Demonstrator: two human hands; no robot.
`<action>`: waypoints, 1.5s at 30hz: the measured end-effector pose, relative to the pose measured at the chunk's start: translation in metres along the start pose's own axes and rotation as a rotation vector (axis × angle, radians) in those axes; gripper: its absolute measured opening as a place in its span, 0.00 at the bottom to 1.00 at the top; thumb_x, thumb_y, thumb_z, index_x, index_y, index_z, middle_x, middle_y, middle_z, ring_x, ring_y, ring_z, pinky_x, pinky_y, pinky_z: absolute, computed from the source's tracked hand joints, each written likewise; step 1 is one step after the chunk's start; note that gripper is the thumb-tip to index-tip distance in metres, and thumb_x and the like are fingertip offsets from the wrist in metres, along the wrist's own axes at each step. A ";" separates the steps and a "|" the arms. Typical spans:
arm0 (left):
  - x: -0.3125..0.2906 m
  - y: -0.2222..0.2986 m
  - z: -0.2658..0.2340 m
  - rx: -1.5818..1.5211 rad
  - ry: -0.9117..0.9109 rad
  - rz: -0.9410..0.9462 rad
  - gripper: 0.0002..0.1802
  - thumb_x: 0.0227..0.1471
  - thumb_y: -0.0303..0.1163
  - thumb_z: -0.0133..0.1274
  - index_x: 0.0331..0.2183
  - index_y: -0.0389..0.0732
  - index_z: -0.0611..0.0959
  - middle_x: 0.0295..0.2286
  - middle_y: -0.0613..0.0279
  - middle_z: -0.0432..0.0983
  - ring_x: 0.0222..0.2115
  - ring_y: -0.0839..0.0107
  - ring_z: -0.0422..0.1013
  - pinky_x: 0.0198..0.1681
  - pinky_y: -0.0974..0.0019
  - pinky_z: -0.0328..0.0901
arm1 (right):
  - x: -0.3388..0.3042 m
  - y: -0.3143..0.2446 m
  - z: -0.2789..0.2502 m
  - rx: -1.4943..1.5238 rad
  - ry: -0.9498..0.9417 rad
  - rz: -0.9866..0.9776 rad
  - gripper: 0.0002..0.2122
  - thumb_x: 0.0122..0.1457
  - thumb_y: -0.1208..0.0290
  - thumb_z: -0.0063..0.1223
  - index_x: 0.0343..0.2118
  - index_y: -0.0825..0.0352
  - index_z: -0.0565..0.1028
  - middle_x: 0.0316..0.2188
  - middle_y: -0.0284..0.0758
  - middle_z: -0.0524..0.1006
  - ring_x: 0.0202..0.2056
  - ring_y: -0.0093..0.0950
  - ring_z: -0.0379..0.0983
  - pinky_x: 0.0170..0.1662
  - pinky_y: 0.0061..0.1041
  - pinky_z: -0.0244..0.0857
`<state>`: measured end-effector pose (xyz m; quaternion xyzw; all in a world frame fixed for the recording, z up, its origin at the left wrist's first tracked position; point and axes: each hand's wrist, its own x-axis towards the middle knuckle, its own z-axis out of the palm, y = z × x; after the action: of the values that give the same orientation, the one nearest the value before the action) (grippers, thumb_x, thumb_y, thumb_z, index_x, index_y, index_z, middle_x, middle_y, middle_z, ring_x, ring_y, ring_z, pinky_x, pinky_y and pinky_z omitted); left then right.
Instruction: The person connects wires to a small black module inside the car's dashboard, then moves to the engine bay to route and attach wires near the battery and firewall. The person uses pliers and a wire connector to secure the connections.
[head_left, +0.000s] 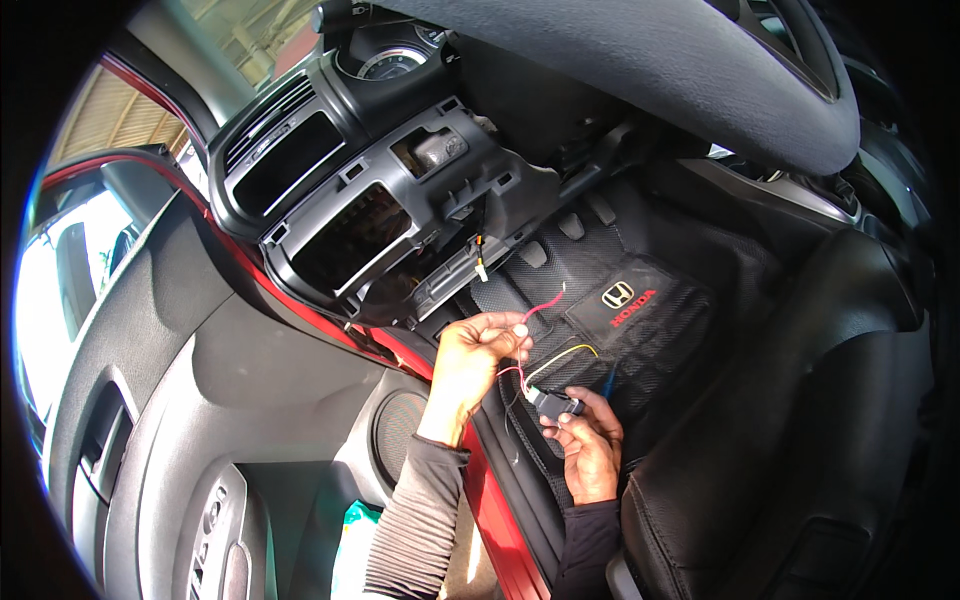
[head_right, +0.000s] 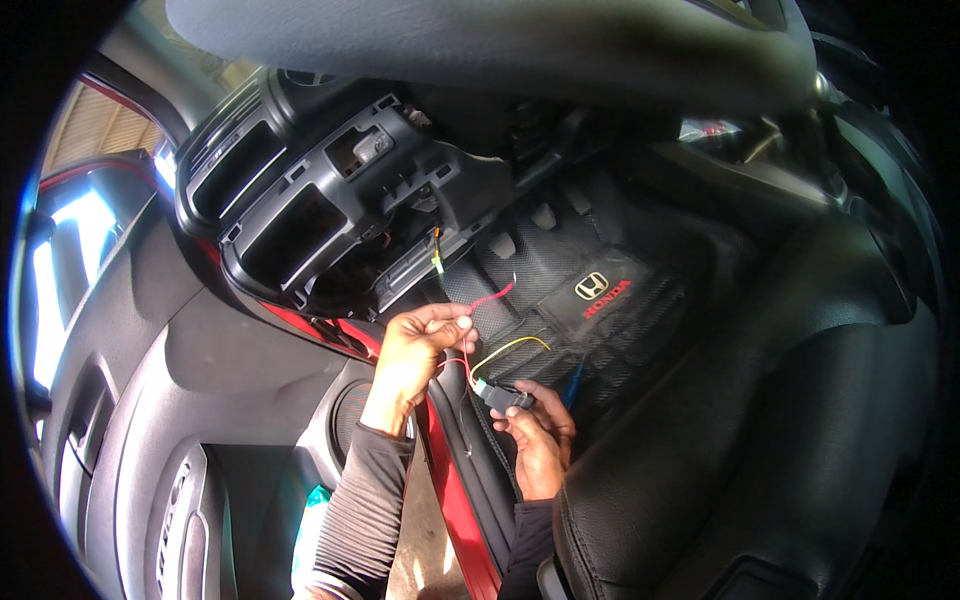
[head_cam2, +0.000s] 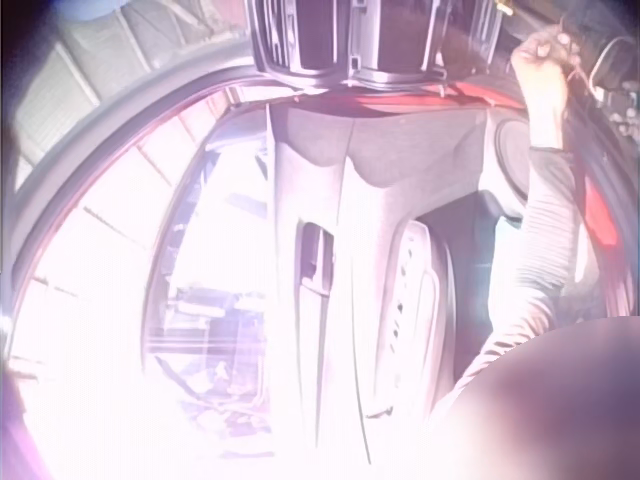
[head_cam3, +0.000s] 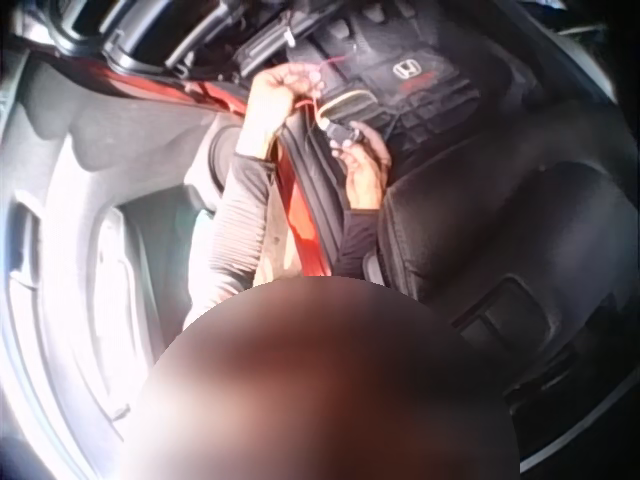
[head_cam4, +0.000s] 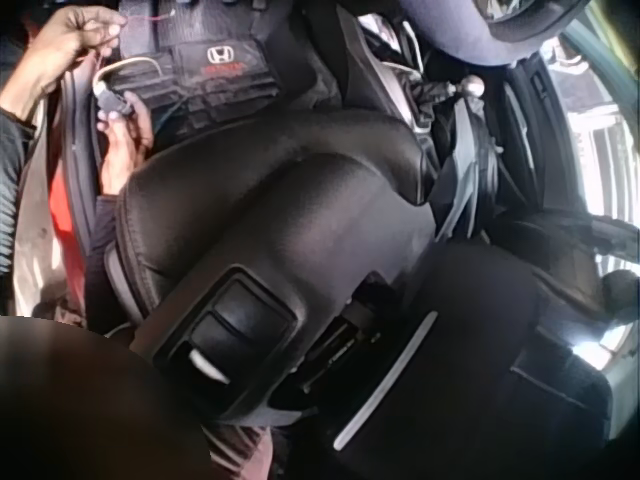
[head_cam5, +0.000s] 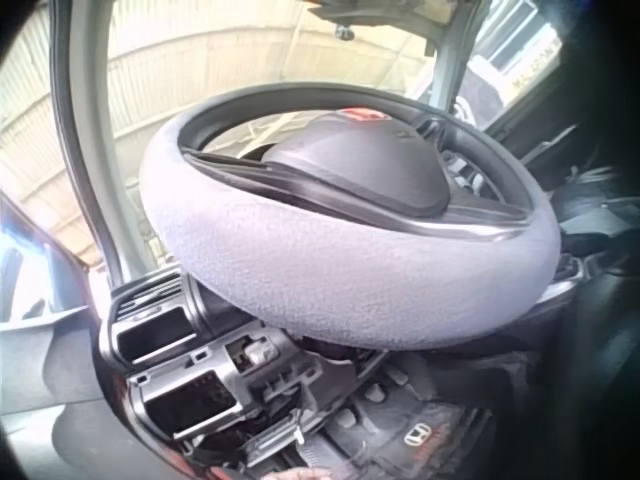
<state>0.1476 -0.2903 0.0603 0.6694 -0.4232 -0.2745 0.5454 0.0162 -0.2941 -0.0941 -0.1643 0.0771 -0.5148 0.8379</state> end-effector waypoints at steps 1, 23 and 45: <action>0.000 -0.002 0.001 -0.038 0.003 0.038 0.11 0.58 0.22 0.58 0.43 0.30 0.82 0.33 0.56 0.83 0.29 0.73 0.79 0.38 0.73 0.73 | 0.000 0.000 0.000 0.011 0.001 -0.001 0.17 0.56 0.86 0.52 0.49 0.71 0.77 0.34 0.39 0.82 0.35 0.28 0.81 0.39 0.23 0.74; 0.013 0.011 -0.021 -0.070 0.399 0.406 0.39 0.56 0.17 0.56 0.64 0.24 0.57 0.34 0.48 0.83 0.27 0.68 0.80 0.38 0.70 0.75 | -0.003 -0.002 0.003 -0.070 -0.074 0.000 0.16 0.58 0.86 0.52 0.50 0.72 0.75 0.37 0.42 0.82 0.36 0.30 0.81 0.39 0.26 0.75; -0.001 0.014 -0.020 -0.037 0.412 0.480 0.44 0.56 0.17 0.58 0.66 0.26 0.52 0.30 0.49 0.84 0.23 0.72 0.78 0.32 0.70 0.74 | -0.002 -0.001 0.004 -0.049 -0.103 0.011 0.18 0.59 0.84 0.53 0.53 0.73 0.74 0.37 0.41 0.81 0.37 0.27 0.80 0.41 0.24 0.74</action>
<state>0.1599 -0.2799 0.0788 0.5819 -0.4444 -0.0044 0.6811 0.0159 -0.2914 -0.0900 -0.2104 0.0474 -0.4990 0.8394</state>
